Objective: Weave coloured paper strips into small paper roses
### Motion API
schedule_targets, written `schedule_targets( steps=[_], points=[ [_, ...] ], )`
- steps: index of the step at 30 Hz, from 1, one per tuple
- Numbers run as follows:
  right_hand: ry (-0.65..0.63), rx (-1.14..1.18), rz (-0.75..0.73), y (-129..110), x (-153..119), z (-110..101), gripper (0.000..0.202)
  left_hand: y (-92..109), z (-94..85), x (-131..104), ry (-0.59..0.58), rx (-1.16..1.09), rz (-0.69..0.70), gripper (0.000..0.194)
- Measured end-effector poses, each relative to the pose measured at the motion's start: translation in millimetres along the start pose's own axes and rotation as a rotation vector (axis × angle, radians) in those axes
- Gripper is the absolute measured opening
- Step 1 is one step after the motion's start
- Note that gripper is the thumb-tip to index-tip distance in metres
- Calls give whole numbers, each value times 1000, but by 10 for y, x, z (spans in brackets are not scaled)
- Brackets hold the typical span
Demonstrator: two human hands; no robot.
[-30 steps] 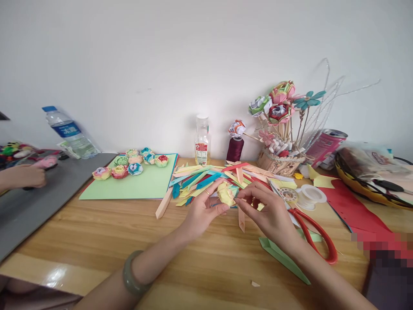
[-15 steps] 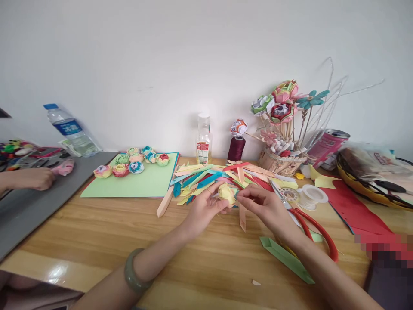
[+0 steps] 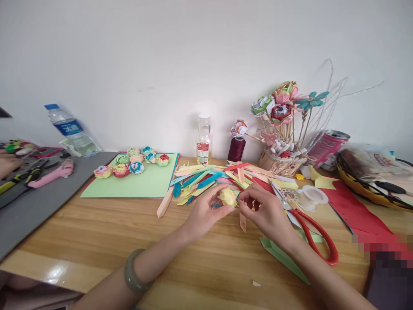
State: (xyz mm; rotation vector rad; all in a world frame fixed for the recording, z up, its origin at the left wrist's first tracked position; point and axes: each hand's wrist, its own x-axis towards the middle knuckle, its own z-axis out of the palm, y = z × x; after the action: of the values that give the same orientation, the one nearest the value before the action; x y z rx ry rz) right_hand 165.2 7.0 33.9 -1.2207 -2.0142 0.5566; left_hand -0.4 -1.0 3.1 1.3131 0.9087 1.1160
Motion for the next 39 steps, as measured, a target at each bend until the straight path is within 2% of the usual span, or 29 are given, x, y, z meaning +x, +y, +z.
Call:
schedule_targets(
  steps=[2, 4, 6, 11, 15, 19, 25, 27, 33, 39],
  points=[
    [77, -86, -67, -8, -20, 21, 10, 4, 7, 0, 8, 11, 37, 48],
    [88, -52, -84, -19, -25, 19, 10, 17, 8, -1, 11, -18, 45, 46],
    [23, 108, -23, -33, -15, -10, 14, 37, 4, -3, 12, -64, 19, 46],
    [-171, 512, 257, -32, 37, -90, 24, 62, -19, -9, 8, -109, -5, 50],
    [-226, 630, 293, 8, 67, -89, 21, 46, -28, -9, 12, -60, 26, 52],
    [-214, 563, 216, 27, 68, -64, 21, 44, -16, -22, 4, -35, 53, 54],
    [-32, 249, 22, 20, 20, -7, 17, 15, 7, -25, 41, -22, 91, 55],
    [-42, 259, 22, 13, 14, -5, 17, 3, 5, -21, 43, -19, 99, 55],
    [-152, 417, 150, 6, 28, -58, 20, 0, -13, -34, 58, 95, 160, 53],
    [-115, 250, -50, -12, 20, -86, 11, -11, -2, -28, 42, 54, 157, 57]
  ],
)
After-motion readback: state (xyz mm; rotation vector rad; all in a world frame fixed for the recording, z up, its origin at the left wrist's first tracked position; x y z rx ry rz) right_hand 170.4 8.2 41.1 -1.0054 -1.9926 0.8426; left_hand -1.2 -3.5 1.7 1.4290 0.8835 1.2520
